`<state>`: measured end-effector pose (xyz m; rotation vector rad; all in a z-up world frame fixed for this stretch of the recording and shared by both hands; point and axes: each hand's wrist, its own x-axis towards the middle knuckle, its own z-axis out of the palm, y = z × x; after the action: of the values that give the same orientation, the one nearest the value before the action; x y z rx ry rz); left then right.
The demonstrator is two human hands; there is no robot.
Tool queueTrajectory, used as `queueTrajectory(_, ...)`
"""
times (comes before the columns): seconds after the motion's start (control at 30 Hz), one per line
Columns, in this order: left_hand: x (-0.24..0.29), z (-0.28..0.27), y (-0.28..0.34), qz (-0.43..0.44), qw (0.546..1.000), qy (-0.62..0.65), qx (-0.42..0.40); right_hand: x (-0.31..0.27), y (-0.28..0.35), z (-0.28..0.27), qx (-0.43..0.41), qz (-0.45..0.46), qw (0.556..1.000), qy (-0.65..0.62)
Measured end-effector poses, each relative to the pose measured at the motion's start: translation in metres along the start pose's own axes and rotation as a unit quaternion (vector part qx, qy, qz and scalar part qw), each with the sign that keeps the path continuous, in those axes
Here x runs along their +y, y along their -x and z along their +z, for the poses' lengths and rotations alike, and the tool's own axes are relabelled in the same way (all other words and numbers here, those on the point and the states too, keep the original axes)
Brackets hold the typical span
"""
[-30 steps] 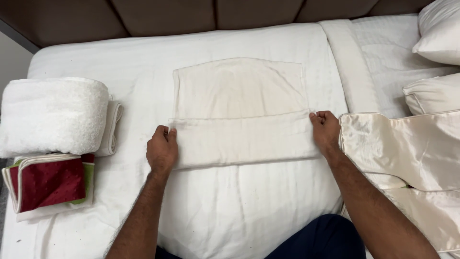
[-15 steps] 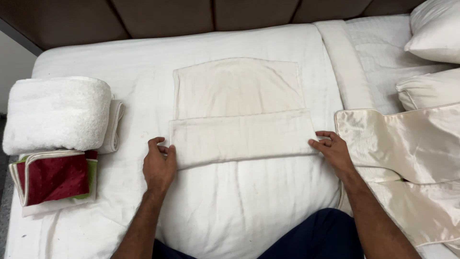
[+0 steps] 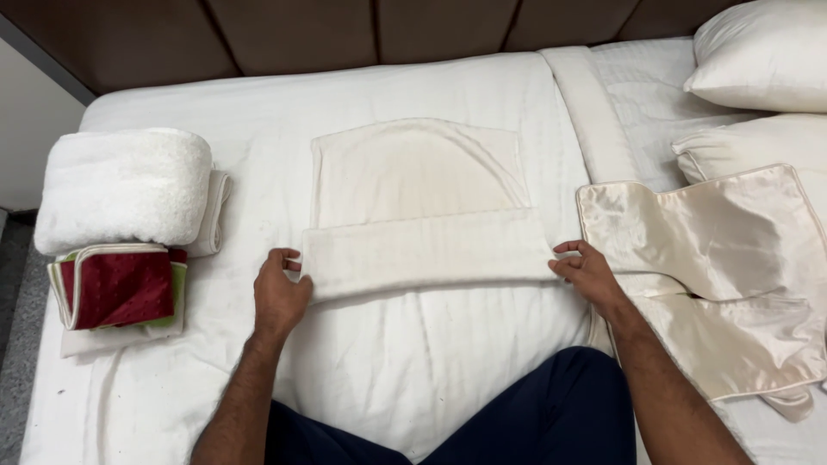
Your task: The person folds a white towel into a compact square and places it on a stack. Then, they fold a two-toned green and red towel and place it on the stack. Finally, they fold a two-toned green and purple towel and place it on the stack.
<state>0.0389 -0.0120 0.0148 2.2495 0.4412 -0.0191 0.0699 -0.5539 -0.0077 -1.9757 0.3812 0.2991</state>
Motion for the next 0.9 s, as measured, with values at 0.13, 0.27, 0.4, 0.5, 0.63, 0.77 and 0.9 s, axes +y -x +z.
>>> queueTrajectory(0.13,-0.006,0.000,0.020,0.012,0.999,-0.034,-0.010,0.005,0.019,0.006,0.008,0.037,0.999,0.022)
queueTrajectory(0.27,0.009,-0.007,0.039,-0.053,0.998,0.035,0.006,0.009,0.024,0.010,0.022,0.005,0.998,0.059)
queueTrajectory(0.4,0.012,-0.014,0.048,-0.107,0.994,0.022,0.019,0.024,0.025,0.007,0.017,-0.041,0.999,0.009)
queueTrajectory(0.5,0.016,-0.011,0.052,-0.166,0.986,0.002,-0.026,0.043,0.020,0.005,0.021,-0.052,0.998,0.011)
queueTrajectory(0.63,0.000,-0.001,0.044,-0.204,0.977,0.045,-0.051,0.021,0.032,0.014,0.029,0.012,0.996,0.086)
queueTrajectory(0.77,-0.010,0.000,0.038,-0.214,0.973,0.068,-0.060,0.031,0.023,0.012,0.030,0.021,0.996,0.079)
queueTrajectory(0.9,-0.017,0.002,0.035,-0.229,0.965,0.066,-0.108,0.031,0.024,0.010,0.028,0.005,0.997,0.065)
